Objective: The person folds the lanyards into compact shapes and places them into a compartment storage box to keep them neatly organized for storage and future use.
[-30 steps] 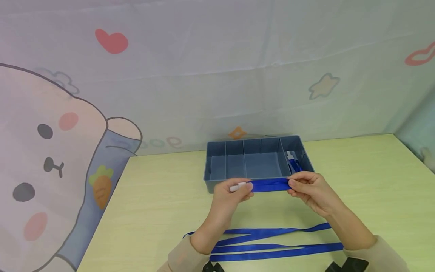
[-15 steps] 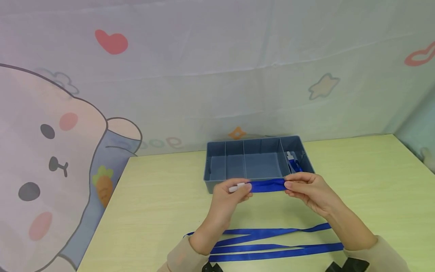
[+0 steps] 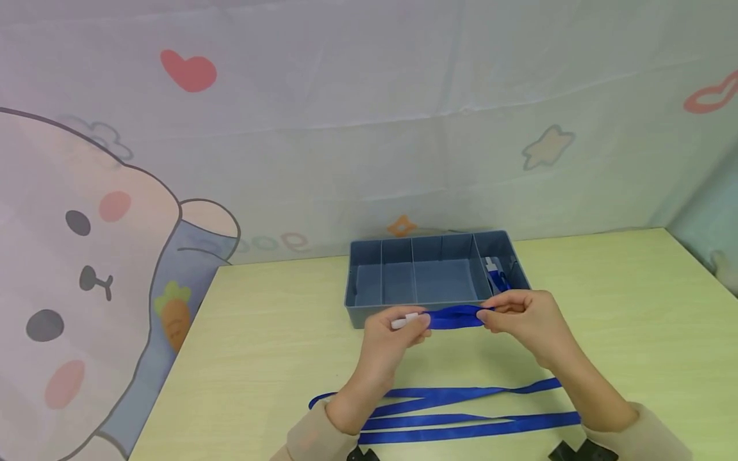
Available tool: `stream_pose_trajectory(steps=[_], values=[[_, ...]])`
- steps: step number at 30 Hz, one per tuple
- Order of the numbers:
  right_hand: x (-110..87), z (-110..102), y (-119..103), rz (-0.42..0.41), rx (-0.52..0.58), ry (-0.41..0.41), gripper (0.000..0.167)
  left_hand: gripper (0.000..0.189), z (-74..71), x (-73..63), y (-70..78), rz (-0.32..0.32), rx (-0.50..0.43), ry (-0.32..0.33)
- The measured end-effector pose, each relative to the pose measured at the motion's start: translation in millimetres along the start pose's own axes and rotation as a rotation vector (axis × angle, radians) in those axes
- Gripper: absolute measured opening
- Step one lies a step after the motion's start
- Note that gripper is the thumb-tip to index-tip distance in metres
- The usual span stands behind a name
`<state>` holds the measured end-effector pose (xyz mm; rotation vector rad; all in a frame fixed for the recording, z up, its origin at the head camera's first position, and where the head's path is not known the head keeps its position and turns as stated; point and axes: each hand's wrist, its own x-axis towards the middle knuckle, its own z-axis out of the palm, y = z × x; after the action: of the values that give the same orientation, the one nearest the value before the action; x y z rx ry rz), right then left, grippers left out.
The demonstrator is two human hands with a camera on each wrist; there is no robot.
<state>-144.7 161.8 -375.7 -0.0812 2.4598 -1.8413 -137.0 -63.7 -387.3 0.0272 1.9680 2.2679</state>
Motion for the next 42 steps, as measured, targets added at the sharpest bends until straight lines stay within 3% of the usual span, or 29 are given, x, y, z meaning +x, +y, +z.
stream_pose_trajectory(steps=[2, 6, 11, 15, 19, 25, 27, 33, 39, 42], values=[[-2.5, 4, -2, -0.055, -0.096, 0.049, 0.024, 0.022, 2.2, -0.3, -0.6, 0.005, 0.0, 0.013], [-7.8, 12, -7, -0.244, -0.314, 0.167, 0.005, 0.021, 8.0, -1.0, -2.8, 0.022, 0.001, 0.037], [-11.7, 24, -11, -0.519, -0.566, 0.291, 0.013, 0.019, 16.6, -2.0, -3.8, 0.045, -0.004, 0.043], [-13.1, 29, -16, -0.607, -0.621, 0.316, 0.014, 0.018, 21.5, -1.8, -4.1, 0.066, -0.008, 0.042], [-14.5, 30, -20, -0.555, -0.548, 0.286, 0.015, 0.018, 24.1, -2.2, -3.3, 0.091, 0.008, 0.037], [-15.5, 29, -23, -0.377, -0.372, 0.154, 0.008, 0.017, 28.2, -2.3, -4.7, 0.099, -0.004, 0.018], [-14.9, 27, -23, -0.301, -0.279, 0.093, 0.007, 0.016, 29.7, -2.4, -5.7, 0.096, -0.01, 0.013], [-9.5, 20, -17, -0.106, 0.072, -0.108, 0.026, 0.014, 32.2, -3.6, -3.9, 0.094, 0.014, 0.017], [-3.5, 12, -7, -0.095, 0.289, -0.288, 0.031, 0.015, 31.2, -4.6, -2.2, 0.077, 0.029, 0.016], [-1.3, 12, -2, -0.115, 0.351, -0.313, 0.023, 0.016, 30.6, -4.9, -2.7, 0.077, 0.01, 0.01]])
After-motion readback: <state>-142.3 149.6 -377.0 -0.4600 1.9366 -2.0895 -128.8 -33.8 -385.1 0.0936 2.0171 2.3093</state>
